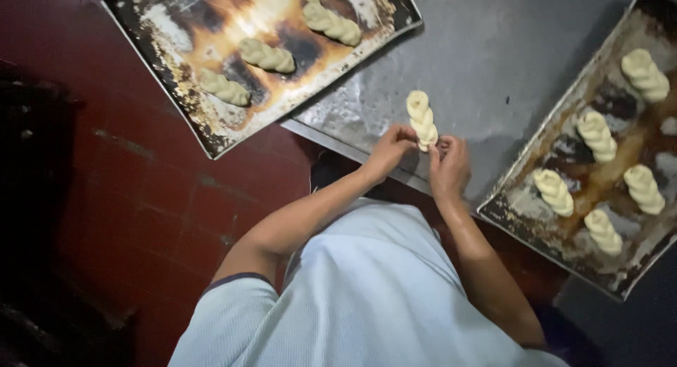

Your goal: Shaping pre-portioned dough strips into braided loaves and placing them on baking trays.

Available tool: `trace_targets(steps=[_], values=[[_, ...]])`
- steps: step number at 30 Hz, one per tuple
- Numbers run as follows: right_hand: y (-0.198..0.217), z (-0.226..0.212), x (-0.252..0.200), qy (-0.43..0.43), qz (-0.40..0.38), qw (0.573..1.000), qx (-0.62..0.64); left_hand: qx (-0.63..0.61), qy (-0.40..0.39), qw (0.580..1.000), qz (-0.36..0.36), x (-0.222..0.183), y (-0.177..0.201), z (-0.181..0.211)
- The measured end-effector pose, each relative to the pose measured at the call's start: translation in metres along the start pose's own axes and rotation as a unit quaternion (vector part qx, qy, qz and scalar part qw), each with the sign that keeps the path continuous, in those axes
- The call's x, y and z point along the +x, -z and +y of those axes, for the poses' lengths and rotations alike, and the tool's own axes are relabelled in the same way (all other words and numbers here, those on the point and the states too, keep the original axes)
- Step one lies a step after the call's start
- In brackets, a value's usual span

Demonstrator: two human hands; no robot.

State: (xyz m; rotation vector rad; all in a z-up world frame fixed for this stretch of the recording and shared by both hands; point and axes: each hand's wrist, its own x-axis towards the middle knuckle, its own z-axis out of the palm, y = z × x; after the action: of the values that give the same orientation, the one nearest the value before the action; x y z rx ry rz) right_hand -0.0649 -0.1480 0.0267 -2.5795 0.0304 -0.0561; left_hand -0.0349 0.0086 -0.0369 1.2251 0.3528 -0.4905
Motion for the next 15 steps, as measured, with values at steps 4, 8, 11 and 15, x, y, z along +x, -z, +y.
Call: trace_targets(steps=[4,8,11,15], values=[[-0.004,0.023,0.025,-0.058,-0.066,0.996,0.019,0.099,0.001,0.995,-0.011,-0.025,0.029,0.040],[0.025,-0.009,0.072,-0.053,-0.146,0.987,0.036,0.143,-0.026,0.989,0.027,-0.042,0.082,0.079],[0.038,-0.091,0.108,0.092,-0.137,0.985,0.052,0.186,-0.028,0.980,0.070,-0.033,0.139,0.090],[-0.005,-0.191,0.160,0.199,-0.139,0.967,0.080,0.203,-0.078,0.964,0.153,-0.041,0.223,0.148]])
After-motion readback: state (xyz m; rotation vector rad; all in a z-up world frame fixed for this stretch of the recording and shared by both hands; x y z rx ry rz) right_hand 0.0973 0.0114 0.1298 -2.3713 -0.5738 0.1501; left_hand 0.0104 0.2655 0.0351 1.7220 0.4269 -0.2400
